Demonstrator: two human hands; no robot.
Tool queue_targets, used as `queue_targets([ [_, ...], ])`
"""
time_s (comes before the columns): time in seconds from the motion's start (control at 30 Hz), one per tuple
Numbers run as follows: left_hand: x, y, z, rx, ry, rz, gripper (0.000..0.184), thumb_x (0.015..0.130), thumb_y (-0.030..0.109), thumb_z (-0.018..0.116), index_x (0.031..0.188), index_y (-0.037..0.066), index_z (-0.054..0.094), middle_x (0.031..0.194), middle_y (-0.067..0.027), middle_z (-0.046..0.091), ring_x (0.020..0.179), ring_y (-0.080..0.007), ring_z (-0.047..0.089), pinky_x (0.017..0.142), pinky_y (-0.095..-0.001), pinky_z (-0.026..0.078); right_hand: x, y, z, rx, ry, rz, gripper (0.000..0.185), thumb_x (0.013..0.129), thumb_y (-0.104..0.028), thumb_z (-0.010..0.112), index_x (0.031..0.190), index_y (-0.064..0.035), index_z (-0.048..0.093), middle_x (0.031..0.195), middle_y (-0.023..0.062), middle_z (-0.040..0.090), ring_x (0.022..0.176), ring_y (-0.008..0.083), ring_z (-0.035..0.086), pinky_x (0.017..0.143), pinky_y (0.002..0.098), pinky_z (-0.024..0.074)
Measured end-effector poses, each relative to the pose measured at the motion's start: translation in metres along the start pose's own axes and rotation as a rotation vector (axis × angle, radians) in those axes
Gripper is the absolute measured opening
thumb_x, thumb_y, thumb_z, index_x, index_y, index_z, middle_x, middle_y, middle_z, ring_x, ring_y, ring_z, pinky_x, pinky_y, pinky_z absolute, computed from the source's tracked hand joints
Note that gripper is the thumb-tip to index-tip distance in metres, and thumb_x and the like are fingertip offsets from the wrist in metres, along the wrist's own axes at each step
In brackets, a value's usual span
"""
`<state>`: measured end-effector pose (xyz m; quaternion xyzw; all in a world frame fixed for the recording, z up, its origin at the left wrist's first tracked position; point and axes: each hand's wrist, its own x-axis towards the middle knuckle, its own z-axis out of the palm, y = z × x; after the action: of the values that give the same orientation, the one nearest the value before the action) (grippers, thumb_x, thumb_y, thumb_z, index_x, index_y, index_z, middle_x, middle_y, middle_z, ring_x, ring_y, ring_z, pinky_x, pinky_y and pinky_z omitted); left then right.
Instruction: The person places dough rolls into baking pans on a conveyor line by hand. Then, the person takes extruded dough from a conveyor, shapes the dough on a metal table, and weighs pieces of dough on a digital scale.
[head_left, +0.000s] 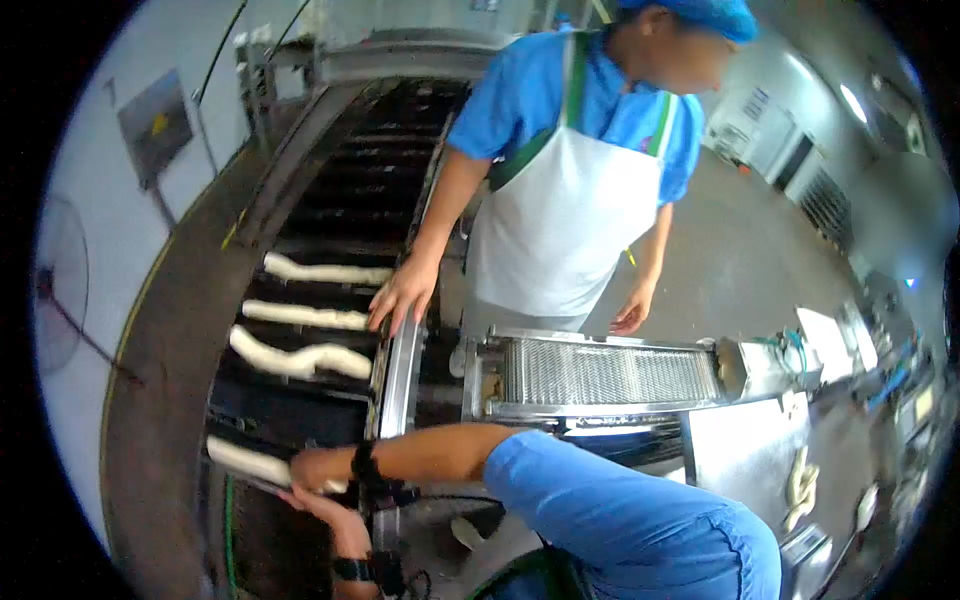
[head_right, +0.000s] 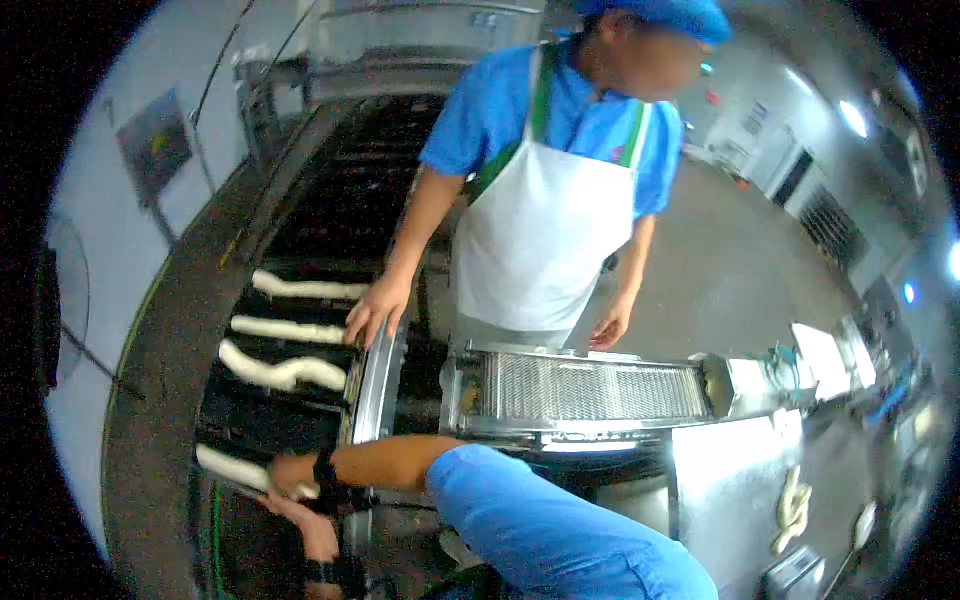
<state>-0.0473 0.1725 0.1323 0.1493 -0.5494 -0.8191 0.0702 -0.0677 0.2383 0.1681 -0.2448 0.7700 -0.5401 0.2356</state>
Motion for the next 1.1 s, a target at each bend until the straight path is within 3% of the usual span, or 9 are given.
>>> queue_targets([
  [0.1, -0.055, 0.054, 0.031, 0.135, 0.087, -0.083, 0.058, 0.078, 0.043, 0.030, 0.123, 0.012, 0.009, 0.121, -0.0121, 0.019, 0.107, -0.0283, 0.027, 0.086, -0.0424, 0.024, -0.008, 0.009, 0.020, -0.692, 0.522, -0.015, 0.021, 0.066, -0.022, 0.050, 0.071, -0.0038, 0.058, 0.067, 0.0114, 0.056, 0.056, 0.0259, 0.054, 0.045, 0.0382, 0.0410],
  [0.2, -0.051, 0.056, 0.047, 0.229, 0.165, -0.178, 0.065, 0.077, 0.046, 0.031, 0.126, 0.015, 0.003, 0.128, -0.0121, 0.010, 0.113, -0.0308, 0.021, 0.090, -0.0450, 0.021, -0.043, -0.025, -0.025, -0.617, 0.057, 0.089, 0.019, 0.069, -0.013, 0.048, 0.077, 0.0042, 0.053, 0.071, 0.0176, 0.054, 0.063, 0.0280, 0.054, 0.050, 0.0366, 0.0435],
  [0.53, 0.024, -0.071, 0.031, 0.354, 0.398, 0.045, 0.067, 0.076, 0.047, 0.033, 0.126, 0.013, 0.004, 0.129, -0.0094, 0.009, 0.112, -0.0286, 0.024, 0.087, -0.0428, 0.025, -0.090, 0.013, -0.045, -0.368, 0.112, 0.048, 0.029, 0.067, -0.017, 0.051, 0.085, 0.0058, 0.050, 0.075, 0.0194, 0.053, 0.068, 0.0302, 0.053, 0.056, 0.0397, 0.0417],
  [0.83, -0.037, 0.016, 0.096, 1.119, 0.208, 0.077, 0.063, 0.078, 0.040, 0.038, 0.121, 0.000, 0.015, 0.114, -0.0220, 0.031, 0.093, -0.0304, 0.044, 0.077, -0.0399, 0.041, -0.266, 0.008, -0.063, -0.443, 0.538, 0.303, 0.028, 0.071, -0.020, 0.051, 0.093, -0.0033, 0.052, 0.080, 0.0148, 0.055, 0.071, 0.0273, 0.054, 0.061, 0.0354, 0.0435],
  [0.87, 0.008, -0.037, 0.071, 1.548, 0.070, 0.337, 0.060, 0.078, 0.040, 0.036, 0.120, 0.001, 0.017, 0.112, -0.0225, 0.033, 0.091, -0.0301, 0.045, 0.077, -0.0391, 0.040, -0.313, 0.024, -0.064, -0.602, 0.872, 0.041, 0.028, 0.070, -0.022, 0.052, 0.093, -0.0062, 0.053, 0.071, 0.0125, 0.056, 0.063, 0.0258, 0.055, 0.055, 0.0341, 0.0440],
  [0.93, 0.060, -0.126, 0.054, 2.509, -0.087, 1.041, 0.056, 0.080, 0.041, 0.034, 0.119, 0.002, 0.023, 0.109, -0.0236, 0.037, 0.087, -0.0294, 0.048, 0.076, -0.0374, 0.040, -0.410, 0.056, -0.075, -0.403, 0.684, 0.735, 0.029, 0.073, -0.020, 0.051, 0.098, -0.0038, 0.051, 0.085, 0.0114, 0.056, 0.073, 0.0218, 0.055, 0.062, 0.0314, 0.0436],
  [0.97, 0.078, -0.167, 0.049, 2.648, -0.049, 1.301, 0.054, 0.080, 0.041, 0.032, 0.118, 0.003, 0.026, 0.107, -0.0241, 0.039, 0.085, -0.0291, 0.049, 0.075, -0.0366, 0.040, -0.457, 0.151, -0.085, -0.490, 0.649, 0.662, 0.028, 0.075, -0.018, 0.050, 0.098, -0.0025, 0.050, 0.092, 0.0107, 0.055, 0.077, 0.0205, 0.054, 0.066, 0.0313, 0.0429],
  [1.0, 0.086, -0.176, 0.058, 2.645, -0.099, 1.390, 0.053, 0.080, 0.041, 0.033, 0.117, 0.003, 0.027, 0.107, -0.0236, 0.040, 0.085, -0.0293, 0.049, 0.075, -0.0374, 0.040, -0.483, 0.153, -0.080, -0.060, 0.870, 0.764, 0.026, 0.074, -0.017, 0.050, 0.098, -0.0048, 0.051, 0.093, 0.0107, 0.055, 0.077, 0.0203, 0.054, 0.066, 0.0311, 0.0432],
  [1.1, 0.083, -0.147, 0.087, 2.456, -0.233, 1.138, 0.052, 0.078, 0.041, 0.036, 0.114, 0.004, 0.032, 0.105, -0.0222, 0.042, 0.083, -0.0300, 0.049, 0.073, -0.0397, 0.040, -0.553, 0.169, -0.045, -0.201, 1.043, 0.904, 0.029, 0.075, -0.016, 0.051, 0.098, 0.0014, 0.049, 0.095, 0.0138, 0.054, 0.082, 0.0229, 0.053, 0.072, 0.0294, 0.0432],
])
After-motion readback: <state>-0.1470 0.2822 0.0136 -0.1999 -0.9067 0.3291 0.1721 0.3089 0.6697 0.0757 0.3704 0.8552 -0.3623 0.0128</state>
